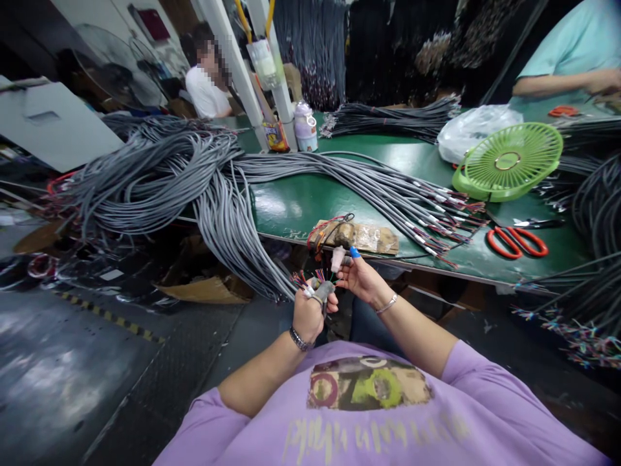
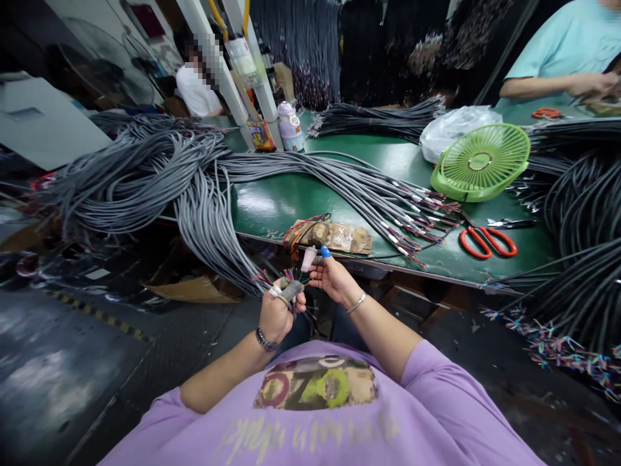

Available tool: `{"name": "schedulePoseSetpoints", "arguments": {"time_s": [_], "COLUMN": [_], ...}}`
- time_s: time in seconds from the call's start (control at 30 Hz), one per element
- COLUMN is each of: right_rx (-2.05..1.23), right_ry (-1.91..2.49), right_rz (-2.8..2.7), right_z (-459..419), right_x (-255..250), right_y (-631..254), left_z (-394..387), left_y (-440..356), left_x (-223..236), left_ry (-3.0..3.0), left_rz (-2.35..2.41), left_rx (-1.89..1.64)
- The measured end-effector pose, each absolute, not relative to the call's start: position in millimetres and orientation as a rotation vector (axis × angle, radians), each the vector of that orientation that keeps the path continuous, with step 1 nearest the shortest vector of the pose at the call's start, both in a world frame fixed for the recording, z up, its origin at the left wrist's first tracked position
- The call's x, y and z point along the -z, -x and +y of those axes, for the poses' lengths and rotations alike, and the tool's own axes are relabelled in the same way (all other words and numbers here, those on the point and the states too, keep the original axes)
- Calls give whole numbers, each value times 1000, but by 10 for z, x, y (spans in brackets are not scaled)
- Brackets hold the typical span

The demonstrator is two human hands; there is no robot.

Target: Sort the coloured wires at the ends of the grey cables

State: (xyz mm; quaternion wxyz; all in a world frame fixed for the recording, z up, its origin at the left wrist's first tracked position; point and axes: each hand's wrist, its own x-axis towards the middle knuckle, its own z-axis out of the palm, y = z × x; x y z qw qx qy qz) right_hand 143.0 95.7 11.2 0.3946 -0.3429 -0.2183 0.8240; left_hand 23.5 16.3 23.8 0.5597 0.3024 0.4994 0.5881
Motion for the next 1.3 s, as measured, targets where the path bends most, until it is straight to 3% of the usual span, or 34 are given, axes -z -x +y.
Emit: {"name": "schedulePoseSetpoints", "arguments": {"time_s": [0.23, 0.7, 1.1, 1.3], "right_rx": [-2058, -1978, -2148, -2231], "right_ry": [806, 802, 821, 938], "right_rz": [-774, -632, -610, -919], "right_z": [1001, 1003, 886, 732], "right_x": [-178, -117, -58, -82], "right_y": [-1417, -1330, -1533, -1628], "left_z": [190, 294, 124, 64], "left_y": [-212, -256, -161, -113], "left_x": [-277, -201, -158, -112], "left_ry": [-717, -683, -741, -747], "left_rz": [1129, 1175, 1166, 1183], "left_rx": [-1411, -1350, -1372, -1409]}}
